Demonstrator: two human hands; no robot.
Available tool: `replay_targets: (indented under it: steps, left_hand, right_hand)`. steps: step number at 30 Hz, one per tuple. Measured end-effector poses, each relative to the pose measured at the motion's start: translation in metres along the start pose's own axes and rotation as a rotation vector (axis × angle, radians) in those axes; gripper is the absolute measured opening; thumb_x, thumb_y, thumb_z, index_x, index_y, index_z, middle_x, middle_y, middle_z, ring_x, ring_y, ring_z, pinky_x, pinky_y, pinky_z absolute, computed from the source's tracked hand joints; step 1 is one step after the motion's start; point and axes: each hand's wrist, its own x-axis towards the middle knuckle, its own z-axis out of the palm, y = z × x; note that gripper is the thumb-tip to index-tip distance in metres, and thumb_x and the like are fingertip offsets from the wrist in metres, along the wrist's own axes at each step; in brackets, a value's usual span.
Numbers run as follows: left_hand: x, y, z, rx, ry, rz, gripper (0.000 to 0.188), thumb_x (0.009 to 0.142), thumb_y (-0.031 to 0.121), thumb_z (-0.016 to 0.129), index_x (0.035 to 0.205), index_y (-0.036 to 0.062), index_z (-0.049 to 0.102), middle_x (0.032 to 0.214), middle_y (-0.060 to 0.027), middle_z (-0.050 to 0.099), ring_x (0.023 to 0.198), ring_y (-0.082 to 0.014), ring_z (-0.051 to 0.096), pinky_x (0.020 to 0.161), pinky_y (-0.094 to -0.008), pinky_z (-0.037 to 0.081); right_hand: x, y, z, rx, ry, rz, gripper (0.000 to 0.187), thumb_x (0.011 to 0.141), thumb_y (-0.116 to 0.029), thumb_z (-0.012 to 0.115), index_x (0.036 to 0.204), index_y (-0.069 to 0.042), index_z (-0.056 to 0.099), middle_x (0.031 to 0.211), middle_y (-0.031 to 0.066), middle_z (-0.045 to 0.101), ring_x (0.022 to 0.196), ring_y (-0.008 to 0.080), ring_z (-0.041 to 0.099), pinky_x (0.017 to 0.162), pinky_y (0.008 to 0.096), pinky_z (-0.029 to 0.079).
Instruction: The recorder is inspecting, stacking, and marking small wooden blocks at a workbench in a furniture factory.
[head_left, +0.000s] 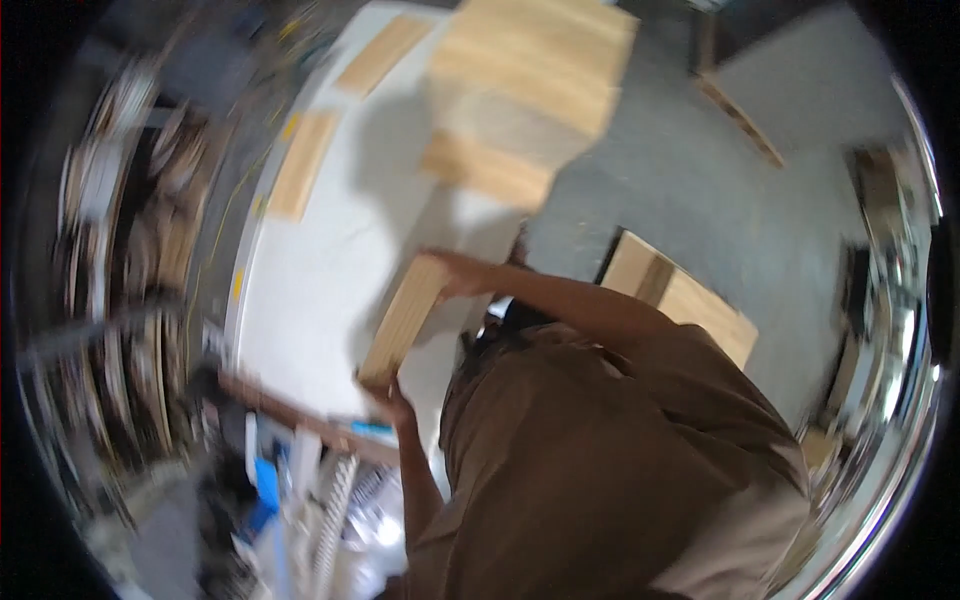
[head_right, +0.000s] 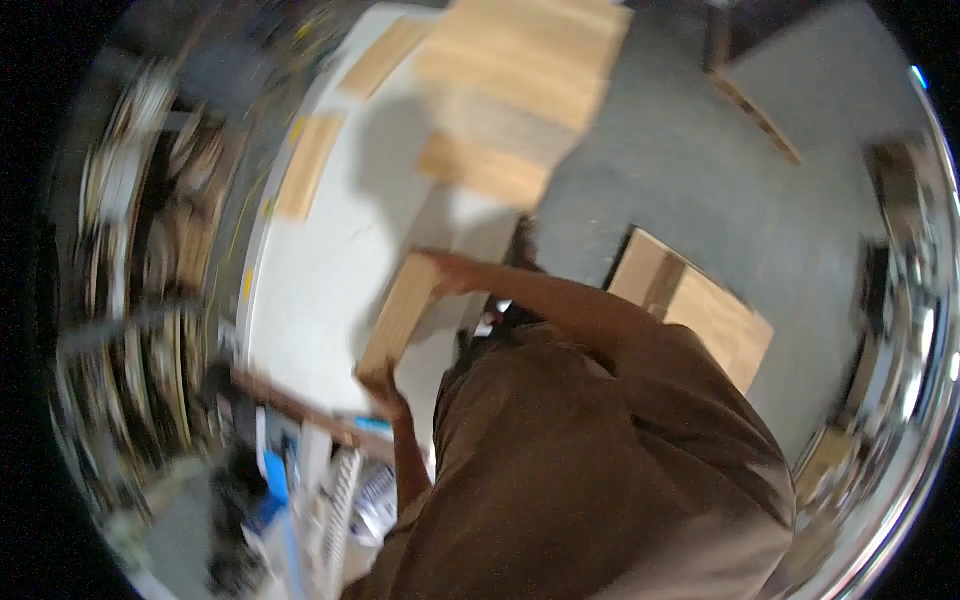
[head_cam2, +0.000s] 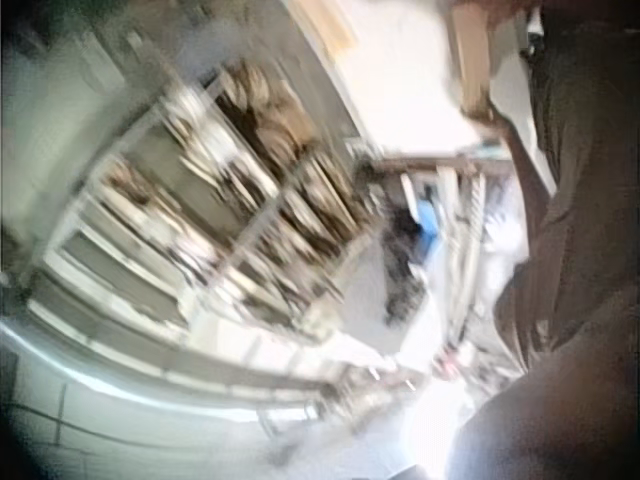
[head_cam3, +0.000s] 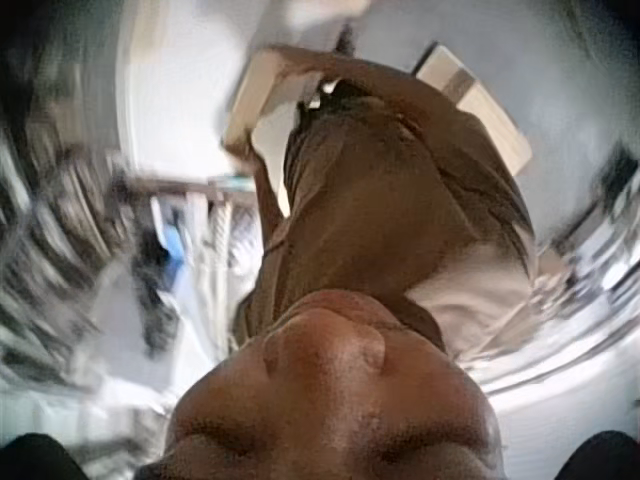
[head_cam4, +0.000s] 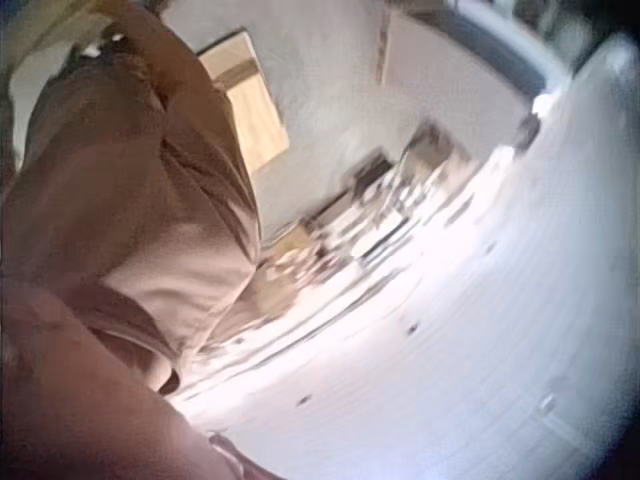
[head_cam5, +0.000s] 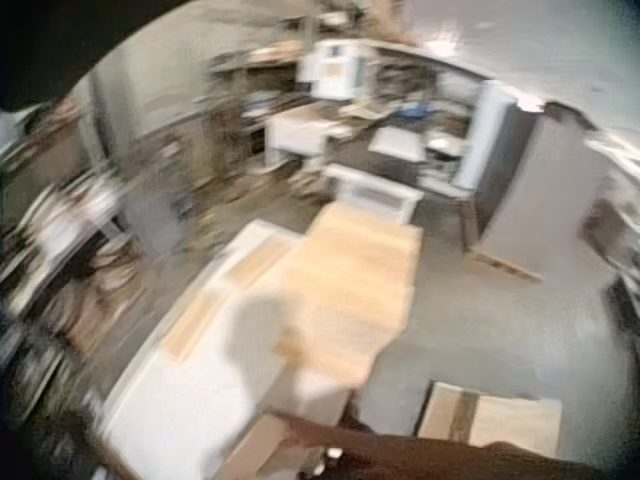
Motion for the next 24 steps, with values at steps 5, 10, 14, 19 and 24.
replay_targets:
  steps: [5,10,14,19,24]
  left_hand:
    - [0.003,0.010,0.016,-0.218,0.178,-0.056,0.073,0.106,0.016,0.066,0.164,-0.0010,0.025,0.166,-0.0181,0.033,0.153,-0.0283,0.031,0.127,-0.0430,0.025]
    - [0.003,0.030,0.010,-0.172,0.216,-0.147,0.080,0.102,0.023,0.073,0.164,-0.0010,0.027,0.164,-0.0208,0.037,0.150,-0.0319,0.037,0.125,-0.0436,0.031]
    - [0.001,0.033,0.009,-0.044,0.163,-0.133,0.101,0.092,0.033,0.083,0.165,0.0001,0.022,0.165,-0.0252,0.035,0.151,-0.0369,0.037,0.125,-0.0461,0.030]
    - [-0.001,0.033,0.007,0.002,0.167,-0.136,0.115,0.081,0.028,0.093,0.165,-0.0003,0.020,0.164,-0.0266,0.037,0.151,-0.0375,0.038,0.122,-0.0470,0.037]
    - [0.002,0.039,-0.003,0.112,0.084,-0.123,0.134,0.075,0.021,0.097,0.168,0.0029,0.002,0.168,-0.0263,0.029,0.149,-0.0406,0.043,0.126,-0.0504,0.037]
  right_hand:
    - [-0.004,-0.027,-0.008,0.024,0.023,0.026,0.117,0.080,-0.020,0.090,0.169,-0.002,0.015,0.170,0.0214,0.034,0.154,0.0304,0.038,0.126,0.0403,0.032]
    - [0.006,-0.039,-0.008,-0.009,0.016,0.026,0.120,0.080,-0.015,0.089,0.170,-0.005,0.011,0.166,0.0273,0.037,0.150,0.0360,0.043,0.123,0.0440,0.039]
    - [0.004,-0.039,-0.007,-0.101,-0.011,0.052,0.119,0.081,-0.016,0.088,0.170,-0.005,0.010,0.166,0.0287,0.035,0.151,0.0373,0.043,0.123,0.0441,0.039]
    - [0.003,-0.040,-0.004,-0.133,0.001,0.036,0.116,0.082,-0.010,0.086,0.170,-0.005,0.010,0.173,0.0242,0.025,0.156,0.0371,0.034,0.125,0.0409,0.034]
    - [0.002,-0.071,0.003,-0.487,0.032,-0.076,0.124,0.079,-0.021,0.090,0.170,-0.004,0.007,0.173,0.0245,0.019,0.158,0.0439,0.025,0.128,0.0534,0.025]
